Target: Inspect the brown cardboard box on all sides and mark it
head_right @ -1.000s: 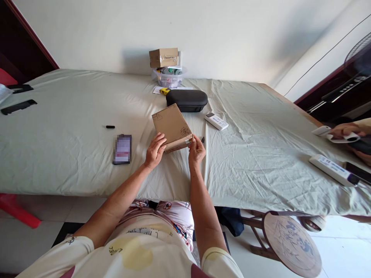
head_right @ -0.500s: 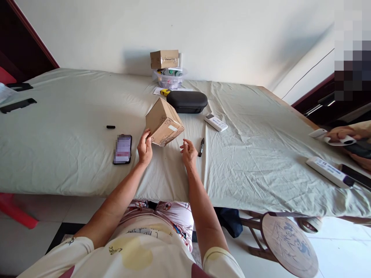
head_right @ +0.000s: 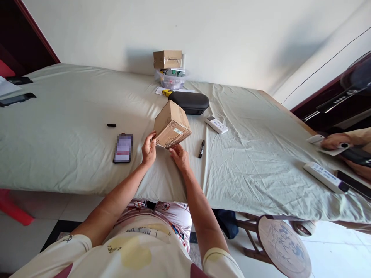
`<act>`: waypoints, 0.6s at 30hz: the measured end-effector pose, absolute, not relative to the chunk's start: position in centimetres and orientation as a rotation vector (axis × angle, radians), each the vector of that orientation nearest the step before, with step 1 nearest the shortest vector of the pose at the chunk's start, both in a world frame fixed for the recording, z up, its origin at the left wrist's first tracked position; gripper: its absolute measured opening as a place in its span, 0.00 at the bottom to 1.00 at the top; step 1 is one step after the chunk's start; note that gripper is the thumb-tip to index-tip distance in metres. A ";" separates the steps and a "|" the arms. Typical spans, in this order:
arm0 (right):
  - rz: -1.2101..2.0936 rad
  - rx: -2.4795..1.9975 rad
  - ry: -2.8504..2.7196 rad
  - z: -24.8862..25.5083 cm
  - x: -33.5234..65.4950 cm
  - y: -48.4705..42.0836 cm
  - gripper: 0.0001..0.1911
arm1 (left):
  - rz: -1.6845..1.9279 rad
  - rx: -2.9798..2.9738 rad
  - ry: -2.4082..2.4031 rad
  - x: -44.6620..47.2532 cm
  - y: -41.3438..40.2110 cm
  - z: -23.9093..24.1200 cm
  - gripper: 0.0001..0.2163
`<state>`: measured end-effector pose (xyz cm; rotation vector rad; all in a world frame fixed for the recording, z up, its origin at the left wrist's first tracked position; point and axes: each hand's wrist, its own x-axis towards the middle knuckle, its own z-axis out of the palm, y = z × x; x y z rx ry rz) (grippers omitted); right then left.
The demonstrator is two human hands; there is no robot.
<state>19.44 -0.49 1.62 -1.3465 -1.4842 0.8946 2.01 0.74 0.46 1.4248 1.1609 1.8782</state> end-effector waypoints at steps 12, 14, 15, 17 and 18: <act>0.832 -1.327 -1.359 0.5 19.5 0.1 0.21 | 1.704 1.231 1.207 2.4 1.2 -0.5 0.15; 0.828 -1.336 -1.353 0.5 19.5 0.1 0.19 | 1.689 1.254 1.275 2.4 1.4 -0.8 0.13; 0.829 -1.341 -1.355 0.5 19.6 0.1 0.18 | 1.681 1.277 1.325 2.3 1.5 -0.8 0.12; 0.832 -1.351 -1.368 0.5 19.6 0.0 0.16 | 1.672 1.335 1.423 2.1 1.5 -0.9 0.11; 0.832 -1.357 -1.376 0.5 19.6 -0.1 0.15 | 1.669 1.361 1.461 1.9 1.5 -0.9 0.11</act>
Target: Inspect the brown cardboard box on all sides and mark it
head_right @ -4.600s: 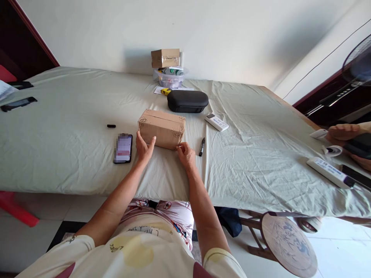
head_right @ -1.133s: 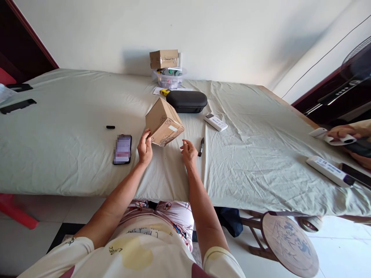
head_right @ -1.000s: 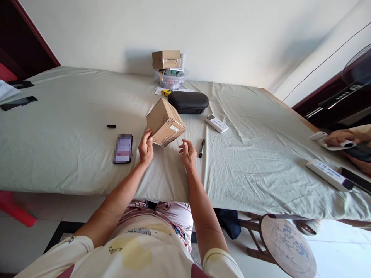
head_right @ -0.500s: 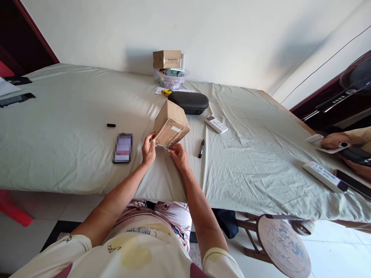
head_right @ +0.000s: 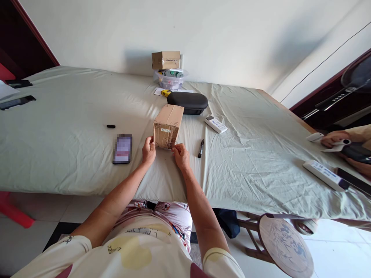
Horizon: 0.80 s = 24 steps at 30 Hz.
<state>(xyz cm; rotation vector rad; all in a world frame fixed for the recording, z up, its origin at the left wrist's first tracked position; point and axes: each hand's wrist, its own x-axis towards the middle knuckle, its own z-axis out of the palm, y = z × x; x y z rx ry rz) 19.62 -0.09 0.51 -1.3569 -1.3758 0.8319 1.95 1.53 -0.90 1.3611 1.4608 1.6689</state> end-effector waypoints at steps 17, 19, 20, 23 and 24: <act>0.679 -1.491 -1.420 1.5 20.0 -0.5 0.12 | 1.583 1.458 1.537 1.6 1.3 0.0 0.15; 0.635 -1.508 -1.434 1.6 20.0 -0.5 0.12 | 1.574 1.476 1.543 1.6 1.3 -0.2 0.15; 0.613 -1.516 -1.442 1.6 20.1 -0.5 0.12 | 1.572 1.485 1.542 1.6 1.3 -0.2 0.15; 0.561 -1.534 -1.462 1.7 20.2 -0.5 0.12 | 1.581 1.507 1.530 1.6 1.4 -0.5 0.14; 0.551 -1.538 -1.468 1.7 20.2 -0.5 0.11 | 1.584 1.512 1.531 1.6 1.4 -0.6 0.14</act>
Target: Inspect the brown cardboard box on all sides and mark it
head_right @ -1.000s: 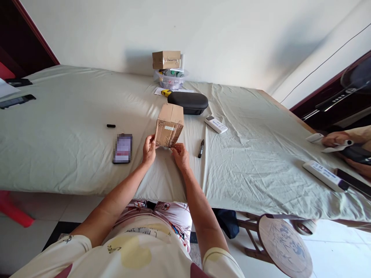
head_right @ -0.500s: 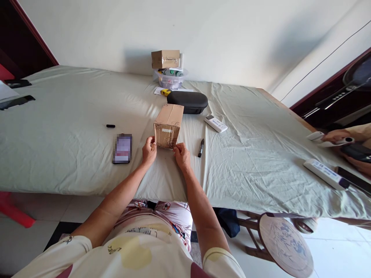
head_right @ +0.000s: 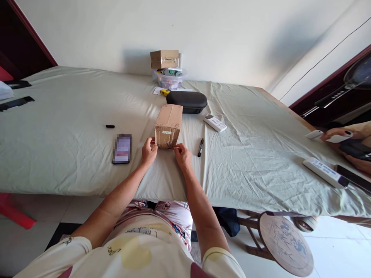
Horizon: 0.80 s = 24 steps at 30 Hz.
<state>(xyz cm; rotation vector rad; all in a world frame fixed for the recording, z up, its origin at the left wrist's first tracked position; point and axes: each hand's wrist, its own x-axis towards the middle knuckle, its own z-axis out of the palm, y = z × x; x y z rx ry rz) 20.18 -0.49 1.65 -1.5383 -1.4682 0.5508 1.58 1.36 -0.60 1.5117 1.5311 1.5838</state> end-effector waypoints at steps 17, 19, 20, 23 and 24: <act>0.519 -1.466 -1.497 2.0 20.0 -0.7 0.20 | 1.519 1.600 1.694 1.2 1.4 -1.1 0.11; 0.525 -1.365 -1.424 2.3 20.1 -1.0 0.25 | 1.511 1.626 1.695 1.2 1.3 -1.0 0.11; 0.530 -1.314 -1.388 2.5 20.1 -1.1 0.26 | 1.503 1.643 1.693 1.2 1.2 -1.0 0.11; 0.539 -1.232 -1.318 2.8 20.4 -1.2 0.29 | 1.461 1.706 1.677 1.4 0.9 -0.7 0.11; 0.544 -1.235 -1.304 2.9 20.5 -1.2 0.30 | 1.441 1.728 1.671 1.5 0.8 -0.7 0.11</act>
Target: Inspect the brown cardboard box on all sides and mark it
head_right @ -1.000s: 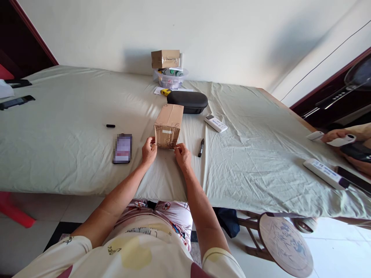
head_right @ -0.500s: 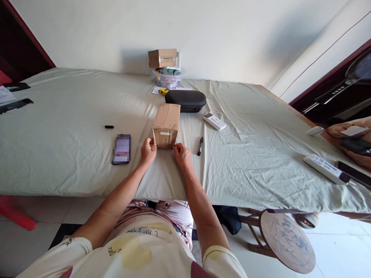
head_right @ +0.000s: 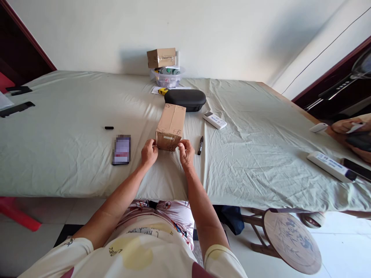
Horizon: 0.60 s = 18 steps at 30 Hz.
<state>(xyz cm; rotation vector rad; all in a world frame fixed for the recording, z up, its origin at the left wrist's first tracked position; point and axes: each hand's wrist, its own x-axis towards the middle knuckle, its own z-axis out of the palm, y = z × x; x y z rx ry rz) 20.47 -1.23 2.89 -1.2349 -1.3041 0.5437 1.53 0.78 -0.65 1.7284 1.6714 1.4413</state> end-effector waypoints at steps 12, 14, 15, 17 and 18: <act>0.604 -1.297 -1.246 3.1 20.6 -0.9 0.33 | 1.273 1.799 1.724 1.9 0.2 0.3 0.11; 0.615 -1.288 -1.257 2.9 20.7 -0.6 0.32 | 1.264 1.774 1.746 1.9 0.2 0.4 0.11; 0.619 -1.286 -1.267 2.7 20.7 -0.5 0.31 | 1.261 1.761 1.755 1.9 0.2 0.4 0.10; 0.624 -1.297 -1.298 2.4 20.8 -0.3 0.28 | 1.259 1.736 1.773 1.8 0.2 0.4 0.10; 0.624 -1.312 -1.322 2.3 20.8 -0.3 0.26 | 1.260 1.723 1.782 1.7 0.3 0.5 0.10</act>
